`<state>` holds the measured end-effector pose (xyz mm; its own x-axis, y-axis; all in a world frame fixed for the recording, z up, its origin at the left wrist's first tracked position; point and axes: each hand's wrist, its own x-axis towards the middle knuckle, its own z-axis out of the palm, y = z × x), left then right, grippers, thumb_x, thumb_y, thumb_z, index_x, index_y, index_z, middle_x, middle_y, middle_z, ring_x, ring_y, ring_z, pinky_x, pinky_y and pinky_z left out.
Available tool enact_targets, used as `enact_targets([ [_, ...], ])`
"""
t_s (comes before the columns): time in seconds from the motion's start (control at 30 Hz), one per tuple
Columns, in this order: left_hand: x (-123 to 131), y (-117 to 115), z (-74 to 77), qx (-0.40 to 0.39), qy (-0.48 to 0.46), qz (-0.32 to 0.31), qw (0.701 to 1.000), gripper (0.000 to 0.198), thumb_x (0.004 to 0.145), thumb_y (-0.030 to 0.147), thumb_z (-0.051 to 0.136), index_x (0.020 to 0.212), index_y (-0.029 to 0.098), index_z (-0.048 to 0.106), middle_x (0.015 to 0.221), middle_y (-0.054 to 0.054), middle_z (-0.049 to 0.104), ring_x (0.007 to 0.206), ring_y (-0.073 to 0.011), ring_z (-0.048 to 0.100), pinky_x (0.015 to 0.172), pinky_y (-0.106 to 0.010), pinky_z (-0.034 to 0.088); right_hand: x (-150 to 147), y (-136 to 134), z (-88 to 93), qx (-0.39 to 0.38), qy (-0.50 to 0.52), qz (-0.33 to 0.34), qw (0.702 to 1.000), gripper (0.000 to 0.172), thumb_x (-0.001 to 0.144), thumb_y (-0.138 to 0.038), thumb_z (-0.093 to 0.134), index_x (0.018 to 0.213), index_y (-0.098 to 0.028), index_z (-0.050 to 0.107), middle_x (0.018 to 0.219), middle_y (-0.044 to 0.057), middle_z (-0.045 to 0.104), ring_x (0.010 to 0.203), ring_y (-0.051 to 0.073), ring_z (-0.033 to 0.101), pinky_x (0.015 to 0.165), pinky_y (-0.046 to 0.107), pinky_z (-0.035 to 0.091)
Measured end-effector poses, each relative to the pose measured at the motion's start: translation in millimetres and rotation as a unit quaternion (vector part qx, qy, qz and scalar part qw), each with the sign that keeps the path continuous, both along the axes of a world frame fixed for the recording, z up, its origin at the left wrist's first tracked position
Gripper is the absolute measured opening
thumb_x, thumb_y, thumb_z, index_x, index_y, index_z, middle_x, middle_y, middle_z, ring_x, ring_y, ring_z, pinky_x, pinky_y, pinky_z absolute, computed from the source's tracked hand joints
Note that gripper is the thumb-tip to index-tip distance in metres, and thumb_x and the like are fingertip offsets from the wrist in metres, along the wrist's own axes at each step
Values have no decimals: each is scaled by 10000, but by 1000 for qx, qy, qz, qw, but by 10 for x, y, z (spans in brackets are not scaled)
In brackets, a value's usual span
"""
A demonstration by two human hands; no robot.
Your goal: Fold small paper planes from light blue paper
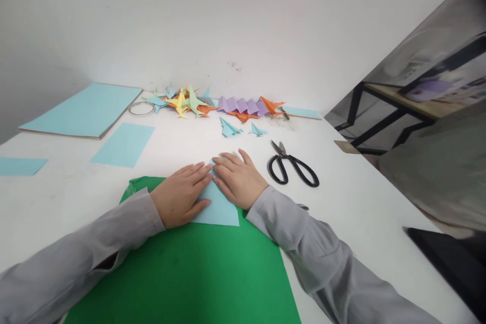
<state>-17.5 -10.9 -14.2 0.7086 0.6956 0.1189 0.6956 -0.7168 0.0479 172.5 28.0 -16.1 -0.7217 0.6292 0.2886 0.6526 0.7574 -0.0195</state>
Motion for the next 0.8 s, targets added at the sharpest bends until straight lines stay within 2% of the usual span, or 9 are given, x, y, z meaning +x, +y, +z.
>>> enact_targets([
  [0.6,25,-17,14,5,8,6,1000,521,860,373,323,1265,52,393,1358,-181,357,1279,-281,258,1033,-433,242,-24,-10,-2,-23,-10,-17,1000,331,863,-290,356,1087,-126,537,1236,104,521,1171,266,391,1003,513,165],
  [0.7,26,-16,17,7,7,3,1000,519,860,371,321,1261,51,399,1356,-184,359,1274,-284,268,1029,-438,247,-27,-17,6,-25,-17,-43,999,397,861,-320,356,1180,-118,476,1272,127,477,1191,268,360,998,503,176],
  [0.8,29,-18,16,5,8,5,1000,530,859,374,319,1263,39,397,1347,-190,368,1270,-293,271,1029,-440,248,-21,-19,6,-25,-40,-63,997,460,871,-370,326,1291,-189,370,1342,121,390,1210,286,327,966,524,201],
])
